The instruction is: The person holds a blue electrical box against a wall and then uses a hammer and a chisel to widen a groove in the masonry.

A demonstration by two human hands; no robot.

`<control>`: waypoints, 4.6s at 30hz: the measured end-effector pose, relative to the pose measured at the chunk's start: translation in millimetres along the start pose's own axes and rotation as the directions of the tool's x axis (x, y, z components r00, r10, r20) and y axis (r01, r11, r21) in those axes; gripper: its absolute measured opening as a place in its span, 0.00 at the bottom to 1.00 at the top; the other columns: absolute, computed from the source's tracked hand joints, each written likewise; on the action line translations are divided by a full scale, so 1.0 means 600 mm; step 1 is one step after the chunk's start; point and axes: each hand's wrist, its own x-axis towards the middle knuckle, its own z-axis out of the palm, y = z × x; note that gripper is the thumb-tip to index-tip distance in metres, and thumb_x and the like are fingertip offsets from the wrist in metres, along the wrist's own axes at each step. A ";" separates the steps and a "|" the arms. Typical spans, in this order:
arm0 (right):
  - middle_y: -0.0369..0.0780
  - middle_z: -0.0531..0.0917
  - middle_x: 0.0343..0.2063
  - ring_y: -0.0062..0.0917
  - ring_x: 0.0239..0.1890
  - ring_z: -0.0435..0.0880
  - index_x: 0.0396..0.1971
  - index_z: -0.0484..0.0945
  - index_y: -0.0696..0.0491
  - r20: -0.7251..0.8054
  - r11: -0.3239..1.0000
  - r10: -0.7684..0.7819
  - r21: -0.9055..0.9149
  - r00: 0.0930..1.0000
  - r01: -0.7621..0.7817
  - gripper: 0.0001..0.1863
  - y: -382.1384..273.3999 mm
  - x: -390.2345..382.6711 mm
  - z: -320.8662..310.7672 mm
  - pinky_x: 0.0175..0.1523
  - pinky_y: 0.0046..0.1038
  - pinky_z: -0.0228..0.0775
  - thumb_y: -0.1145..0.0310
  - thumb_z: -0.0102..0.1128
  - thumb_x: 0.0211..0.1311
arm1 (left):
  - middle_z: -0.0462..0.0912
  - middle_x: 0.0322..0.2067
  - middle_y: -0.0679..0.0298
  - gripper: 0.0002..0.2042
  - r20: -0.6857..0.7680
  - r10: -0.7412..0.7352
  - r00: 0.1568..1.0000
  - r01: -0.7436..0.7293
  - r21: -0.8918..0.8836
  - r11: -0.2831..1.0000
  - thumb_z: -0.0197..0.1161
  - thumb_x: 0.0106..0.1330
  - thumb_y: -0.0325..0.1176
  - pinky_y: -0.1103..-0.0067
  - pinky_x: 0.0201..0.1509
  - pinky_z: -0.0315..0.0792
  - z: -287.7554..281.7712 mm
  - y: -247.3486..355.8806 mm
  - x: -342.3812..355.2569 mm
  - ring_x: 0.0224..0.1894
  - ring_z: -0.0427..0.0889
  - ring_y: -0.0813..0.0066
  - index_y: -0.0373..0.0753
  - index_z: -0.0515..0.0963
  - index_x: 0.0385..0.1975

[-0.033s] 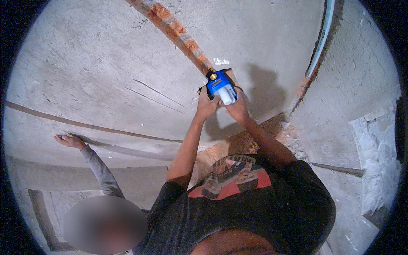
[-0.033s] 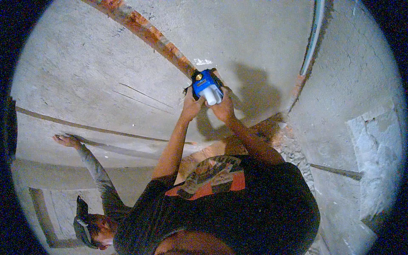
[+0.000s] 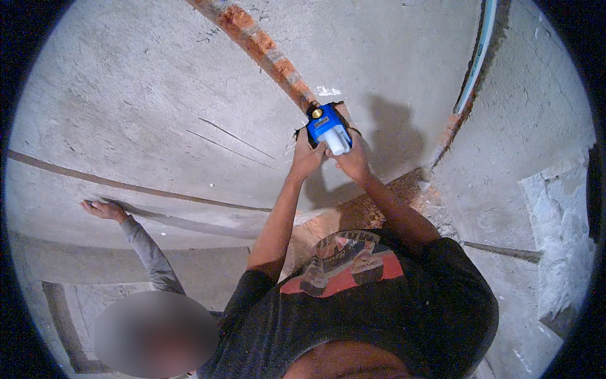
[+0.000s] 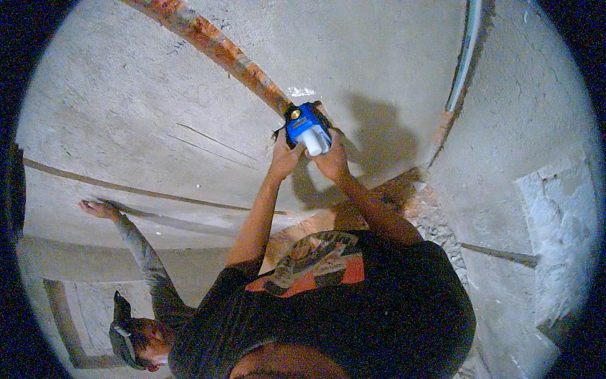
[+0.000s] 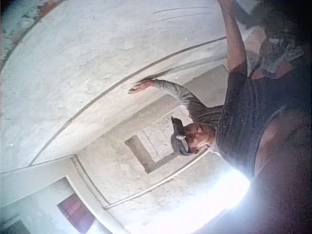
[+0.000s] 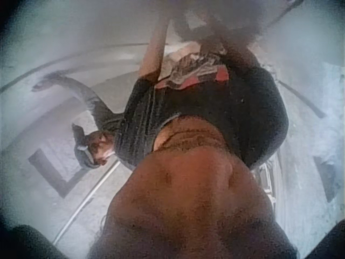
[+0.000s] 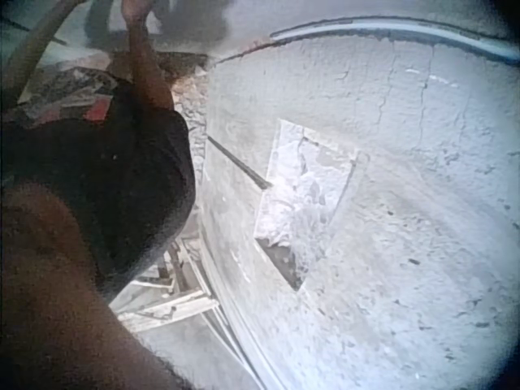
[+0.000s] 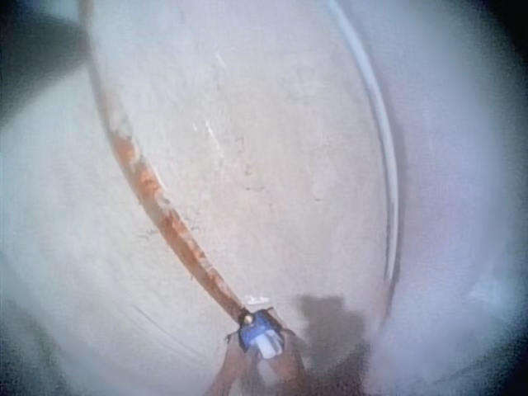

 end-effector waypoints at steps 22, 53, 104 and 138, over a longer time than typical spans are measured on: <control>0.47 0.77 0.37 0.29 0.25 0.80 0.57 0.56 0.59 0.028 0.987 0.033 0.159 0.999 -0.037 0.46 -0.032 -0.006 -0.012 0.24 0.28 0.75 0.63 0.75 0.40 | 0.74 0.46 0.50 0.25 0.031 0.016 0.999 -0.019 0.099 0.995 0.60 0.54 0.26 0.69 0.57 0.66 0.003 -0.014 0.006 0.50 0.74 0.60 0.31 0.63 0.54; 0.52 0.72 0.51 0.43 0.52 0.74 0.58 0.58 0.61 0.060 0.999 0.020 -0.039 0.998 -0.018 0.52 0.005 0.018 -0.012 0.57 0.37 0.66 0.53 0.79 0.34 | 0.72 0.46 0.42 0.26 0.092 -0.024 0.995 0.015 0.099 0.995 0.58 0.55 0.30 0.66 0.58 0.65 -0.008 0.002 0.007 0.52 0.73 0.50 0.28 0.61 0.53; 0.46 0.74 0.51 0.38 0.45 0.81 0.65 0.53 0.50 0.354 0.880 0.280 0.277 0.892 -0.386 0.35 -0.021 0.012 -0.052 0.39 0.40 0.82 0.65 0.57 0.59 | 0.72 0.46 0.42 0.23 0.000 -0.009 1.000 0.009 0.177 0.984 0.58 0.56 0.26 0.62 0.58 0.64 0.011 -0.035 0.014 0.53 0.72 0.46 0.31 0.62 0.52; 0.44 0.75 0.49 0.34 0.45 0.80 0.62 0.56 0.51 0.364 0.857 0.317 0.285 0.876 -0.429 0.31 -0.038 0.018 -0.061 0.39 0.40 0.81 0.58 0.51 0.62 | 0.73 0.45 0.43 0.22 -0.066 0.015 0.998 -0.007 0.122 0.992 0.56 0.57 0.26 0.63 0.59 0.64 0.023 -0.026 0.010 0.52 0.72 0.46 0.32 0.62 0.51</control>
